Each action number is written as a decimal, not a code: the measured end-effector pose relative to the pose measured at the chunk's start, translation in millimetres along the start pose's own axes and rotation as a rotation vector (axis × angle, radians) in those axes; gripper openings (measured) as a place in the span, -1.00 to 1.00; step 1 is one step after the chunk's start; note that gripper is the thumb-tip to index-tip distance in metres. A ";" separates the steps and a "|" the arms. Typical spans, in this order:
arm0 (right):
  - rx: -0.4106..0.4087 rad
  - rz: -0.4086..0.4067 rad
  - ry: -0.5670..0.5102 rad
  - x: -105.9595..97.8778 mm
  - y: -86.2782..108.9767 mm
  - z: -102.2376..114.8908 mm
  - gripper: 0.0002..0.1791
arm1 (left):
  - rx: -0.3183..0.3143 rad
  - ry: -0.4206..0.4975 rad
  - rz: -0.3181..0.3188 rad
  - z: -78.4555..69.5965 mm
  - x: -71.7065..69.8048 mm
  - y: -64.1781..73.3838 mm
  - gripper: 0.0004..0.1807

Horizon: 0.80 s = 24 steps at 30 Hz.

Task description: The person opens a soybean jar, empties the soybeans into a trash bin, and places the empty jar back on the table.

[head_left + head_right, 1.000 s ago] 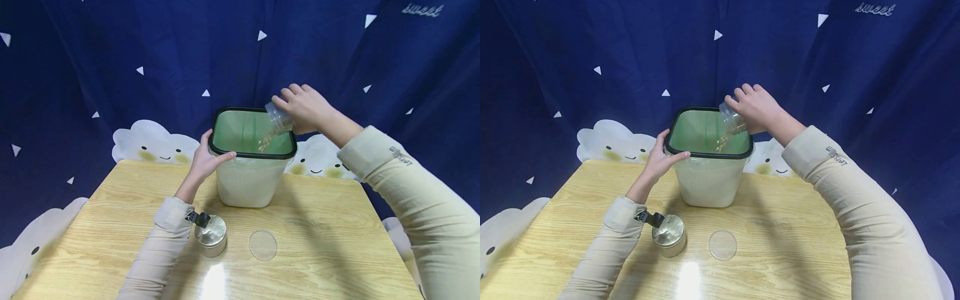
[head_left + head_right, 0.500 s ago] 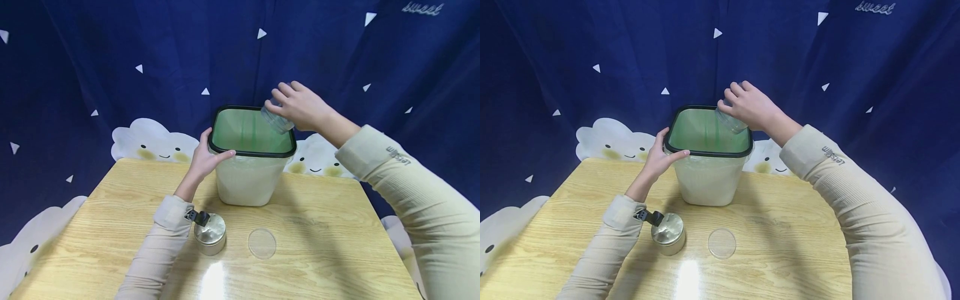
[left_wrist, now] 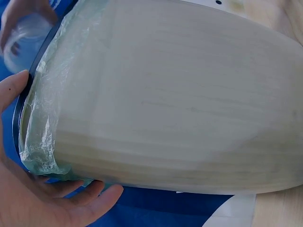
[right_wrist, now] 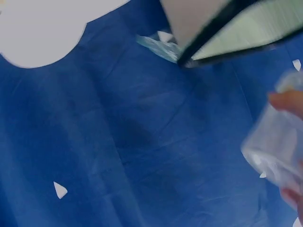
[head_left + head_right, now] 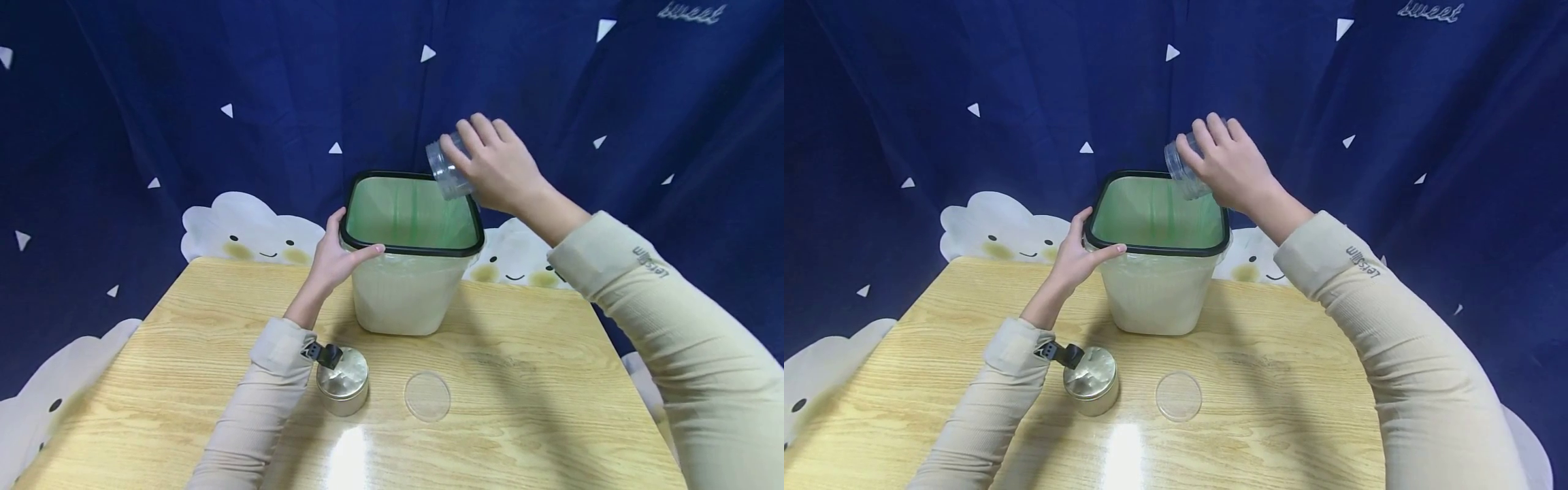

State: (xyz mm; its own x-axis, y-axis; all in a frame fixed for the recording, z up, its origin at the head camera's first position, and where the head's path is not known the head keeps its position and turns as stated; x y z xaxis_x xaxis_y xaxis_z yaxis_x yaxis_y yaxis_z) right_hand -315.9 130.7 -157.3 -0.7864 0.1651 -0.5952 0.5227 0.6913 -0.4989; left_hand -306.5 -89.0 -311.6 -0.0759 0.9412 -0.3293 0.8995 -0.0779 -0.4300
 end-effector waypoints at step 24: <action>0.029 -0.022 -0.085 2.6 9.9 0.8 -0.20 | 0.000 -0.013 -0.009 0.4 -2.2 1.7 0.07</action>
State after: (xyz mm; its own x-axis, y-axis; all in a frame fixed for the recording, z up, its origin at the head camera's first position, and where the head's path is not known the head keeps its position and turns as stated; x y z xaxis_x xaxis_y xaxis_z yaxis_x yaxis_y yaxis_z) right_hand -312.5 137.4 -164.2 -0.7680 0.0890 -0.6342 0.5156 0.6733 -0.5299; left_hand -304.9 -91.3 -311.9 -0.0893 0.9374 -0.3366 0.8989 -0.0697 -0.4326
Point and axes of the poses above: each hand's wrist, its own y-axis away from the middle knuckle, its own x-axis out of the palm, z = x × y, the point moved 4 cm from there along -y, towards the middle knuckle, and after that the axes turned 13 degrees about x, right-handed, at the moved point
